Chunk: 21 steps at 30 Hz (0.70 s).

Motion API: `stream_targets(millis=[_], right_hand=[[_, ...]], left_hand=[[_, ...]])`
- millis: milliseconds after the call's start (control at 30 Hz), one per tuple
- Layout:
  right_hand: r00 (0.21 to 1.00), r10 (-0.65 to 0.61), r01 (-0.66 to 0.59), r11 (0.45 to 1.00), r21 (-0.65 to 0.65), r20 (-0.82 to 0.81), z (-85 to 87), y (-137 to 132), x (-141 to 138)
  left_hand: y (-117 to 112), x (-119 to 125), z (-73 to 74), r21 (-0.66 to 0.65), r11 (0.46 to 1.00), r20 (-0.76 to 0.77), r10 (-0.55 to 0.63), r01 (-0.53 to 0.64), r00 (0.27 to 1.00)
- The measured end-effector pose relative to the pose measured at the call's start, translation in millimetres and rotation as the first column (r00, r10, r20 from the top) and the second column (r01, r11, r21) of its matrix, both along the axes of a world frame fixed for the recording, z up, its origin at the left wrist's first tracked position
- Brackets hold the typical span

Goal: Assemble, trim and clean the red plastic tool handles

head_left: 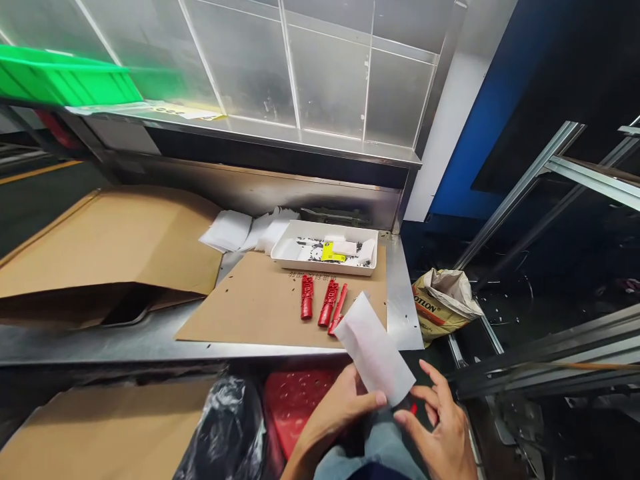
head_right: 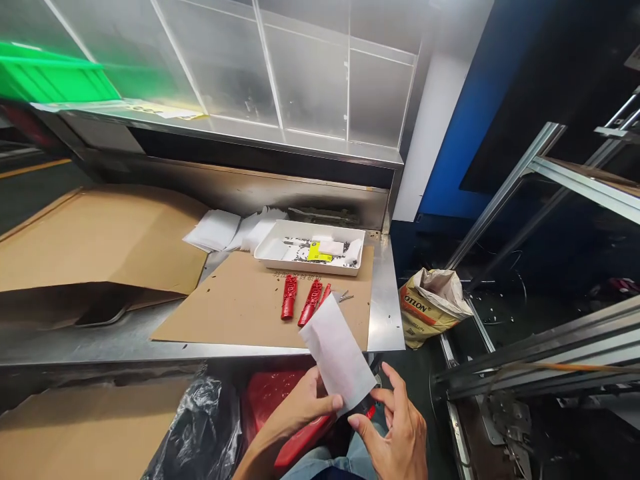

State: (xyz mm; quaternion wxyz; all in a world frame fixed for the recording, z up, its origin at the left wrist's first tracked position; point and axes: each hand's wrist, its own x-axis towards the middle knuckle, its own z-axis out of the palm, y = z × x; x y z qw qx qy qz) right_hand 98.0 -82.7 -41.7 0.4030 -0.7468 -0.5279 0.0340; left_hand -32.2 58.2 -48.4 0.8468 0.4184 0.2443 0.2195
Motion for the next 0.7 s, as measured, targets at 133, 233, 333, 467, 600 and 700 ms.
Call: stream_targets(millis=[133,233,333,467,600,700], right_hand=[[0.997,0.051,-0.048,0.998,-0.050,0.050,1.7,4.6,3.1],[0.992,0.051,-0.040,0.994,-0.098,0.115,0.3,12.8,-4.1],[0.984,0.016,0.009,0.990,-0.138,0.180,2.3,21.2,-9.8],[0.984,0.038,0.007,0.968,-0.251,0.173,8.5,31.8,-4.5],[0.987,0.114,-0.062,0.920,-0.386,0.112,9.8,46.7,0.5],[0.980,0.156,-0.089,0.894,-0.439,0.119,8.7,55.9,-2.8]], left_hand=[[-3.1,-6.9,-10.1,-0.191,0.980,0.101,0.074,-0.054,0.992],[-10.9,-2.9,-19.9,-0.566,0.812,0.159,0.275,-0.141,0.948],[-17.8,2.8,-26.7,-0.714,0.677,0.091,0.340,-0.177,0.936],[-23.1,3.0,-28.2,-0.793,0.566,-0.011,0.355,-0.224,0.935],[-28.5,0.5,-25.0,-0.842,0.505,-0.006,0.345,-0.191,0.939],[-33.1,-1.5,-24.9,-0.871,0.468,0.018,0.339,-0.152,0.941]])
